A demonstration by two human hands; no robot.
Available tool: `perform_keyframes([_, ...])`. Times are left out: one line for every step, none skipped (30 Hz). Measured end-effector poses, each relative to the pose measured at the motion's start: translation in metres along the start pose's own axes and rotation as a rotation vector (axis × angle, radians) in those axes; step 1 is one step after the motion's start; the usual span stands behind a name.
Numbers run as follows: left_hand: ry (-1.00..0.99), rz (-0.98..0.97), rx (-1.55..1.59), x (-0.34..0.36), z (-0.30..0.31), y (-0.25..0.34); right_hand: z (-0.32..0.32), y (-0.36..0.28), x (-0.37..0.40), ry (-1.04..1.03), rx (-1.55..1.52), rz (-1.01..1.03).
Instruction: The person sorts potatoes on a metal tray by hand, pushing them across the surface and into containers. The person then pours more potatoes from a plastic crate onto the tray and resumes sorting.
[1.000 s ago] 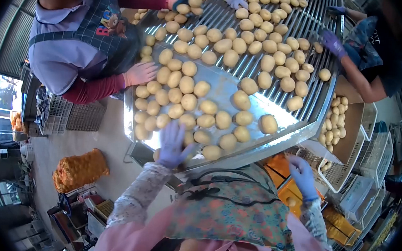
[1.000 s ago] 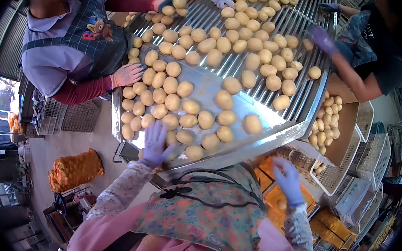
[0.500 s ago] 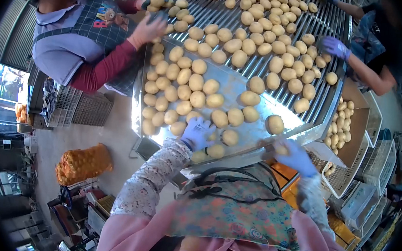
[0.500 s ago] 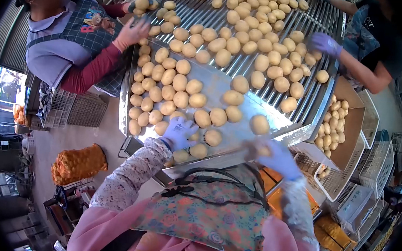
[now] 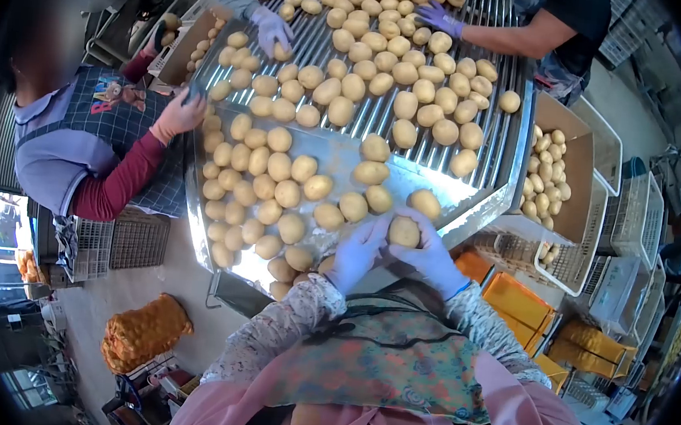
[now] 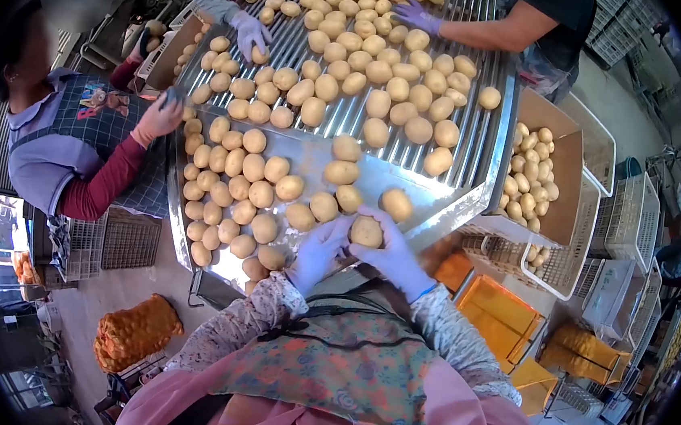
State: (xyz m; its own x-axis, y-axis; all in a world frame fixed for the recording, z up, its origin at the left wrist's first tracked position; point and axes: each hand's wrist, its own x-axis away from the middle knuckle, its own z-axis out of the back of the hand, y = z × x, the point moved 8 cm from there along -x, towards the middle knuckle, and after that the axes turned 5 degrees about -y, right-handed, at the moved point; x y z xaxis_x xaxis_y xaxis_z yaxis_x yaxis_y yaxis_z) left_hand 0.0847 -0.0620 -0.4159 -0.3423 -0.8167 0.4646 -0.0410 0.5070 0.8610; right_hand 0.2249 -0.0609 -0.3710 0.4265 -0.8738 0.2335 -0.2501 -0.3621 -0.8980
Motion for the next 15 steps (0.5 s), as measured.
perform_keyframes([0.004,-0.002,0.003,0.003,0.016,-0.01,0.007,-0.002,0.001,-0.005,0.003,-0.001])
perform_keyframes([0.018,-0.196,-0.389,0.01,0.031,-0.014,0.014,-0.003,0.007,0.005,-0.13,-0.044])
perform_keyframes([0.035,-0.384,-0.78,0.022,0.038,-0.011,0.021,-0.003,0.013,0.013,-0.262,-0.092])
perform_keyframes([0.09,-0.488,-0.986,0.038,0.05,0.003,0.033,-0.008,0.02,0.096,-0.23,-0.046])
perform_keyframes([0.149,-0.589,-1.196,0.057,0.063,0.017,0.054,-0.008,0.031,0.103,-0.29,-0.038])
perform_keyframes([0.189,-0.639,-1.283,0.074,0.09,0.014,0.082,-0.011,0.04,0.105,-0.349,-0.03])
perform_keyframes([0.227,-0.687,-1.373,0.09,0.117,0.01,0.117,-0.028,0.06,0.378,-0.046,-0.166])
perform_keyframes([0.292,-0.485,-1.399,0.097,0.146,0.019,0.164,-0.043,0.076,0.479,0.133,-0.108])
perform_keyframes([0.352,-0.281,-1.41,0.102,0.17,0.026,0.213,-0.07,0.088,0.596,0.159,0.1])
perform_keyframes([0.362,-0.267,-1.401,0.097,0.184,0.019,0.257,-0.097,0.099,0.709,0.184,0.308])
perform_keyframes([0.648,-0.167,-1.426,0.09,0.217,0.008,0.29,-0.121,0.112,0.889,0.371,0.351])
perform_keyframes([0.941,-0.066,-1.431,0.086,0.245,-0.001,0.304,-0.149,0.122,1.031,1.37,0.404])
perform_keyframes([1.022,-0.081,-1.543,0.063,0.233,-0.011,0.286,-0.159,0.108,1.018,1.376,0.419])
perform_keyframes([1.096,-0.09,-1.659,0.038,0.204,-0.017,0.237,-0.168,0.081,0.883,1.515,0.371])
perform_keyframes([1.073,-0.073,-1.431,0.025,0.188,-0.013,0.187,-0.168,0.054,0.74,1.649,0.323])
